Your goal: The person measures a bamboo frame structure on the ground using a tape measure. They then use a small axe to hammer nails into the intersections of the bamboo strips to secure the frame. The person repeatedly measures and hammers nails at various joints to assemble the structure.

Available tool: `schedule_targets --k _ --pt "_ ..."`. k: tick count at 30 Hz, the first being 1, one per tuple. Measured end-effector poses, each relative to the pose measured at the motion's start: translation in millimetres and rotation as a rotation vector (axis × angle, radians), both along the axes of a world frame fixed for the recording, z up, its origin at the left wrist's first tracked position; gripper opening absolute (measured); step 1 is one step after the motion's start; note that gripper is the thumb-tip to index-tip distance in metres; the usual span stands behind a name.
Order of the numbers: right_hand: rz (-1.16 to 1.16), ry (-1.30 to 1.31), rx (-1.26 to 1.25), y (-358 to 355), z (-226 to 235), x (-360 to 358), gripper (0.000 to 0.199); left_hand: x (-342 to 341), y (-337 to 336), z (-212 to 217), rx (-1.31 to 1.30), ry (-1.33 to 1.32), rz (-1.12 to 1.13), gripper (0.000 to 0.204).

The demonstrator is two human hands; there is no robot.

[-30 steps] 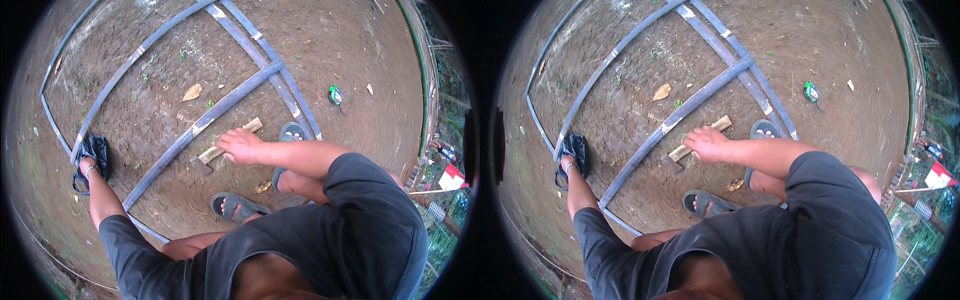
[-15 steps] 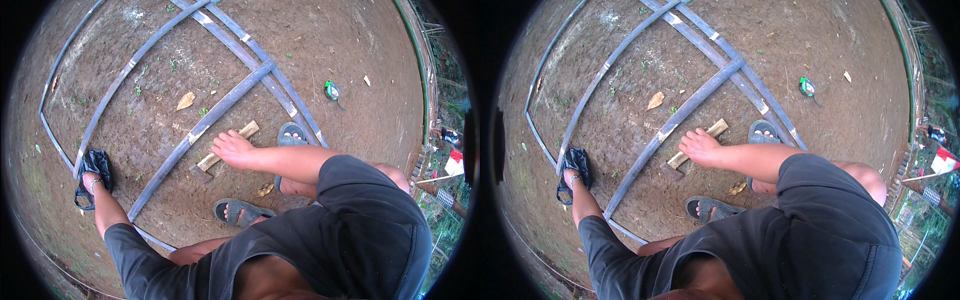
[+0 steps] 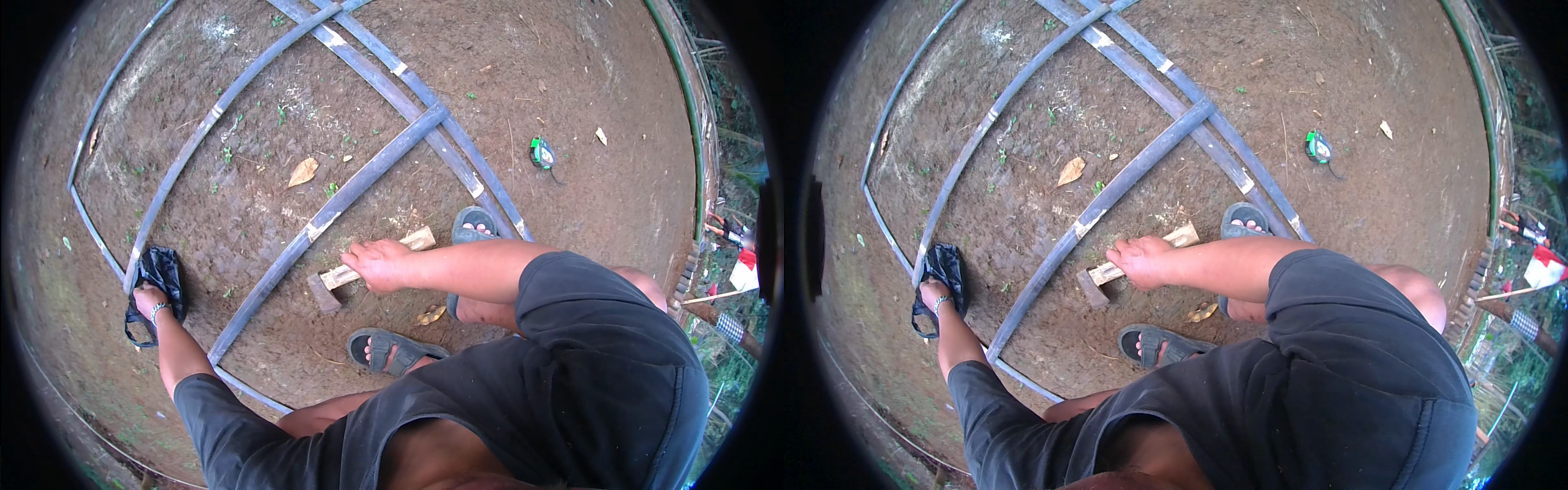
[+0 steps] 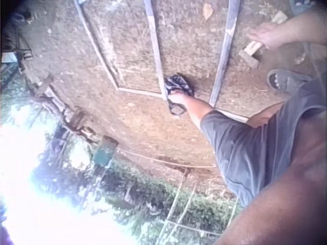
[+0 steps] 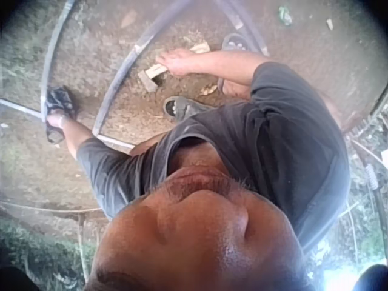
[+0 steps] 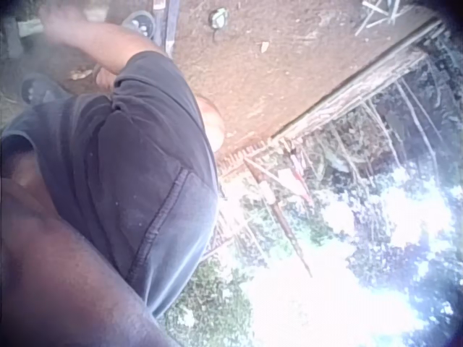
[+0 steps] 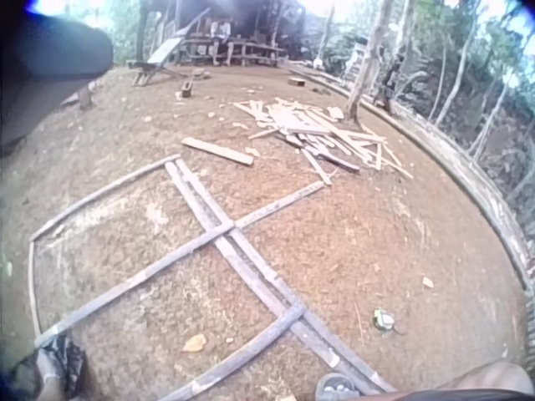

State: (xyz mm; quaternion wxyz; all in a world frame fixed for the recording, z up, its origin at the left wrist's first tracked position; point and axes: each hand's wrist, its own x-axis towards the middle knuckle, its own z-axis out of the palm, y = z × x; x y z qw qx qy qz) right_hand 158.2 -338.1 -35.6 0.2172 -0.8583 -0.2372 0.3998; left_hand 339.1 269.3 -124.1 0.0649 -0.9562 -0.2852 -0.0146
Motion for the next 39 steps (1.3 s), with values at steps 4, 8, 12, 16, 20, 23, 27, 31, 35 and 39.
schedule_targets --k 4,8,12,16,20,23,27,31,35,39 --pt "-0.062 0.093 0.040 -4.2 2.2 -7.1 0.050 -0.4 -30.1 23.1 -0.181 -0.082 -0.003 0.029" --pt "-0.182 0.196 0.140 -14.7 11.0 -10.2 0.046 -6.4 -62.6 74.7 -0.169 -0.281 -0.064 0.027" --pt "-0.366 0.309 0.166 -58.8 27.4 -2.1 0.036 -13.3 -129.2 117.5 -0.451 -0.601 -0.296 0.018" --pt "-0.844 0.079 0.073 -150.0 33.4 37.1 0.036 -35.0 -297.2 119.0 -0.726 -0.255 -0.862 0.014" --pt "-1.126 -0.219 -0.168 -231.0 -3.4 75.7 0.050 -55.3 -490.8 62.3 -0.933 -0.177 -1.243 0.015" --pt "-1.255 -0.266 -0.211 -261.1 -23.4 106.0 0.067 -42.4 -604.3 45.3 -1.002 -0.071 -1.135 0.007" --pt "-1.300 -0.182 -0.203 -267.1 -35.2 126.1 0.079 -35.5 -665.4 19.9 -0.882 -0.179 -0.998 0.009" --pt "-1.347 -0.153 -0.207 -268.4 -50.7 119.3 0.082 -39.6 -668.0 7.5 -0.875 -0.203 -1.074 0.011" --pt "-1.337 0.019 -0.212 -270.7 -26.8 131.5 0.082 -39.0 -665.7 2.9 -0.835 -0.140 -1.115 0.013" --pt "-1.342 0.121 -0.204 -274.1 -25.0 134.5 0.080 -37.9 -669.2 1.1 -0.778 -0.095 -1.184 0.017"
